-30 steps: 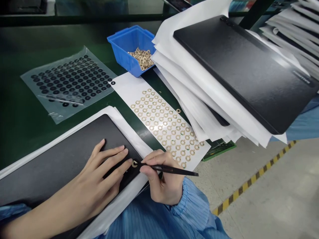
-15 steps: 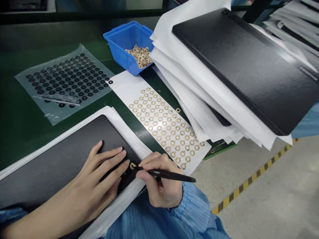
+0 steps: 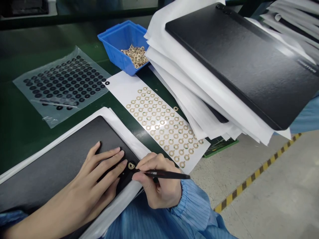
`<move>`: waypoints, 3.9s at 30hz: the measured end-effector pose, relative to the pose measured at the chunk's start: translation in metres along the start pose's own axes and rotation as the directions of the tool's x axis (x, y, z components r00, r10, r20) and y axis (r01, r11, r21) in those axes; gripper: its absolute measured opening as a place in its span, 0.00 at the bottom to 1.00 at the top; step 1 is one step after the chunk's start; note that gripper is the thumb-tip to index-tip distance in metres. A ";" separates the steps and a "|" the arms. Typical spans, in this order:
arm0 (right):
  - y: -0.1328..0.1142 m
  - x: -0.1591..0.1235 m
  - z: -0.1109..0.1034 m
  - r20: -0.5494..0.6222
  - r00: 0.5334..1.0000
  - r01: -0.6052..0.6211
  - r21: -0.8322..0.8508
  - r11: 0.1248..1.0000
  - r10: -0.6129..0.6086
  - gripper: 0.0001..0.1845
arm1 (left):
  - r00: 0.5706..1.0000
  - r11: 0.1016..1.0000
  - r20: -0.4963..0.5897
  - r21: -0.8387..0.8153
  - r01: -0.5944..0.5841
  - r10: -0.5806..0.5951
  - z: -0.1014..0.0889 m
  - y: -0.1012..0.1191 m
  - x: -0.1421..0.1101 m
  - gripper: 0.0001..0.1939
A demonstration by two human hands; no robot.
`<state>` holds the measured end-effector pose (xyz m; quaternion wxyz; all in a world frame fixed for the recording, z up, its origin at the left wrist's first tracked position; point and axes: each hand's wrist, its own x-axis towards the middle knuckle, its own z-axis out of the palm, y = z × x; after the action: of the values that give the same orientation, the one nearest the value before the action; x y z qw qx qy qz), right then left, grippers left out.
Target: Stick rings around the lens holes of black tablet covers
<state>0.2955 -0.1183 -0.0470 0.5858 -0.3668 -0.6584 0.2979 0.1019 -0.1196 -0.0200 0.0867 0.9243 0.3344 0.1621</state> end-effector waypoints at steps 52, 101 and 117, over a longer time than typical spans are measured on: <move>-0.002 -0.004 0.002 -0.060 0.996 0.064 -0.129 0.990 -0.072 0.09 | 0.999 1.000 -0.035 0.004 0.007 -0.007 0.003 -0.001 0.000 0.14; 0.004 -0.008 0.011 -0.164 0.976 0.147 0.000 0.989 -0.145 0.11 | 0.999 1.000 -0.049 0.014 0.008 -0.007 0.005 0.000 0.000 0.14; -0.001 -0.003 0.014 -0.281 0.945 0.165 -0.023 0.986 -0.164 0.08 | 0.999 1.000 0.048 -0.007 -0.017 0.017 -0.003 -0.003 -0.002 0.22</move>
<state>0.2821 -0.1208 -0.0501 0.6967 -0.3489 -0.5963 0.1930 0.0979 -0.1184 -0.0188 0.0965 0.9305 0.3239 0.1415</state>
